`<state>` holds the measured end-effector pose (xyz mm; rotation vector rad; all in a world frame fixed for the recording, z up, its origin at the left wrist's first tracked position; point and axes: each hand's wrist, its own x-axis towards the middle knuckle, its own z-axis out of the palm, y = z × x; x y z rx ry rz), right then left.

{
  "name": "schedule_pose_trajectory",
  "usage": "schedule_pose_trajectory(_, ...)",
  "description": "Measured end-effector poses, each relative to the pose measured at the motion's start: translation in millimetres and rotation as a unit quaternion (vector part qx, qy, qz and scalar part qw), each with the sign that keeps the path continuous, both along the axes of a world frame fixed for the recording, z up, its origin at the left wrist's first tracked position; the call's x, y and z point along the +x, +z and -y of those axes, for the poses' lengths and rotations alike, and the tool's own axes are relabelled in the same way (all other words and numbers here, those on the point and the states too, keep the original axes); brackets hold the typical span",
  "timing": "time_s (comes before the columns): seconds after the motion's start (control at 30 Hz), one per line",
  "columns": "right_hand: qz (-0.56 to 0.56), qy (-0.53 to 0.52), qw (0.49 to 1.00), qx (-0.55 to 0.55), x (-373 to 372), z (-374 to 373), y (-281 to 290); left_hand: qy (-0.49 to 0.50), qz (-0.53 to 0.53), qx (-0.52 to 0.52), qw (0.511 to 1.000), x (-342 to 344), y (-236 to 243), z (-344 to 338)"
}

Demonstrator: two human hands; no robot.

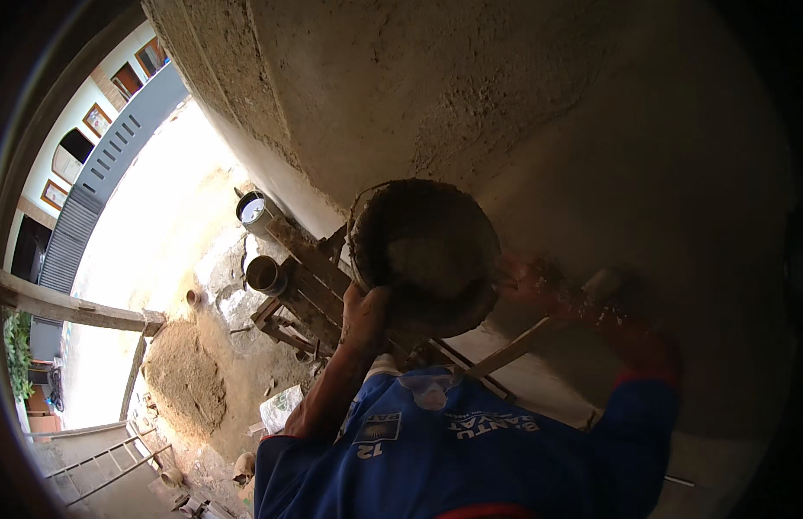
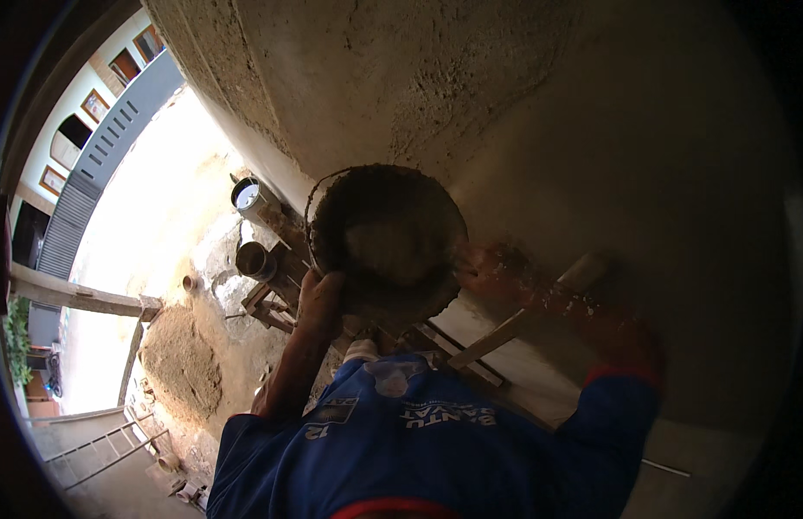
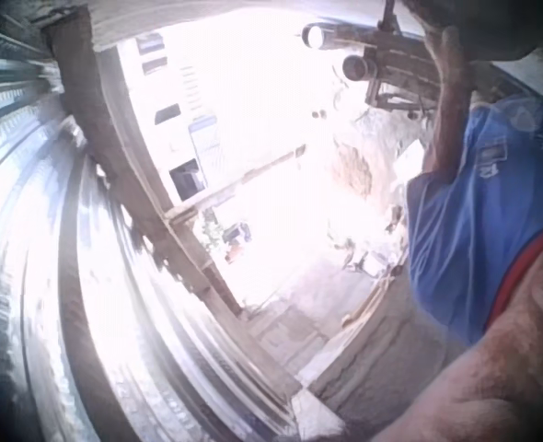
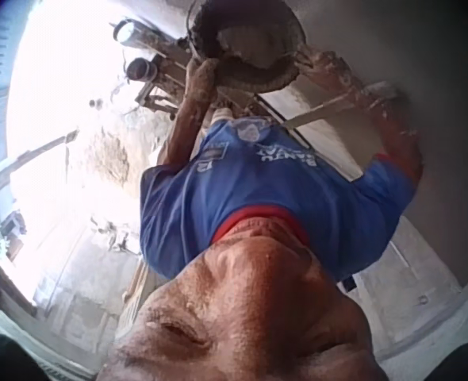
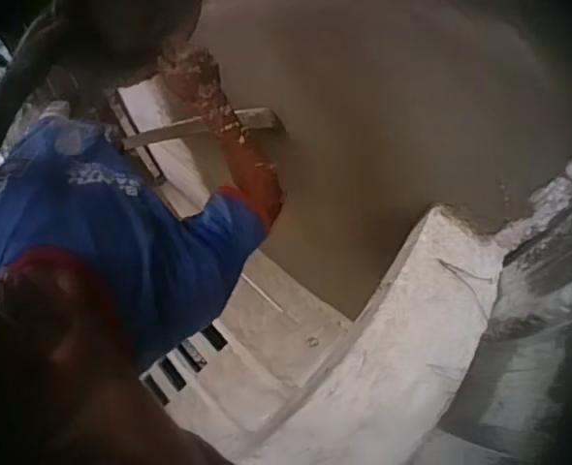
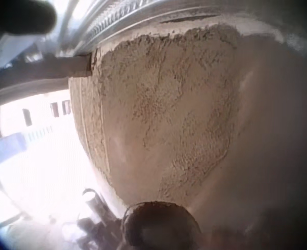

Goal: The person applies wet plaster to a wall using a trowel and then smooths it using a long wooden board.

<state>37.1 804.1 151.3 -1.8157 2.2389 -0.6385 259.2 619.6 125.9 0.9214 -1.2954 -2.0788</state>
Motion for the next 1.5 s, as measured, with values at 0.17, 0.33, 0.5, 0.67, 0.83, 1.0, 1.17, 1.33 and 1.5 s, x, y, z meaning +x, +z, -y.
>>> schedule_pose_trajectory(0.17,-0.022,-0.023,0.987,0.159,7,22,123,0.039,0.005,0.037,0.999,10,5,0)
schedule_pose_trajectory(0.33,-0.083,-0.007,0.994,-0.066,-5,3,228,0.011,-0.016,0.013,1.0,-15,-2,-3)
schedule_pose_trajectory(0.5,-0.02,0.002,1.0,-0.002,9,-9,337,0.026,-0.036,-0.027,0.999,-22,-5,-7)
schedule_pose_trajectory(0.67,0.074,-0.201,0.964,-0.156,-97,-20,339,0.021,0.001,-0.006,1.0,-12,-16,-6)
schedule_pose_trajectory(0.83,-0.196,-0.393,0.843,-0.311,-115,-83,417,0.035,0.009,0.016,0.999,-31,3,-23)
schedule_pose_trajectory(1.0,-0.116,-0.272,0.954,-0.053,-76,-23,312,0.082,0.044,-0.032,0.995,5,-8,-6)
schedule_pose_trajectory(1.17,-0.161,-0.056,0.956,0.239,-50,-31,188,0.007,0.042,-0.043,0.998,-47,-5,-16)
schedule_pose_trajectory(1.33,-0.191,0.064,0.955,0.22,-35,-8,82,-0.034,-0.032,-0.019,0.999,-45,35,-19)
schedule_pose_trajectory(1.5,0.349,0.106,0.924,0.118,-68,-28,-20,-0.041,0.02,-0.038,0.998,-52,23,-15)
